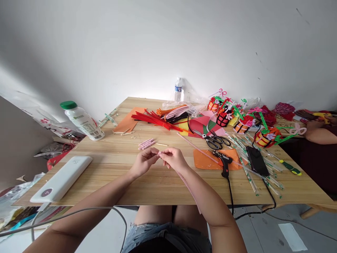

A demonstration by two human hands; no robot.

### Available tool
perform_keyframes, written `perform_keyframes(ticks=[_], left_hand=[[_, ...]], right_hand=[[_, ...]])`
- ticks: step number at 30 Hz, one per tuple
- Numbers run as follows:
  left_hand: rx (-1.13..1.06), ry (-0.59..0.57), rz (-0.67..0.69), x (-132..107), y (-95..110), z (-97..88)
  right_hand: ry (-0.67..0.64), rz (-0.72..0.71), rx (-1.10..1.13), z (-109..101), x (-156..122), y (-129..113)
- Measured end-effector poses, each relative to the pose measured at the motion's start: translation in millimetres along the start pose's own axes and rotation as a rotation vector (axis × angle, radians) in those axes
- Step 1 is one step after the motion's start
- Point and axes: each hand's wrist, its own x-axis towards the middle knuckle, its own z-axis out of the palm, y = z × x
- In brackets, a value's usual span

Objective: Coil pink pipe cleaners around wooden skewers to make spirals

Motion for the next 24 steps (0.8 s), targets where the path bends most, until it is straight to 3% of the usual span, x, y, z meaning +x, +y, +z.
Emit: perform_keyframes(ticks=[4,9,17,24], left_hand=[[-0.229,-0.048,-0.165,3,2,-1.0],[-0.357,-0.135,-0.225,2,4,-2.3],[-0.183,-0.112,-0.171,2,5,0.1],[0.006,-0.042,-0.056,2,3,2.3]], right_hand=[[-0.03,0.002,0.189,1,2,0],[-0.041,-0.081,0.198,0,5,6],[0.09,-0.384,-0.073,-2,5,9],[0.162,-0.302,-0.095,1,6,11]])
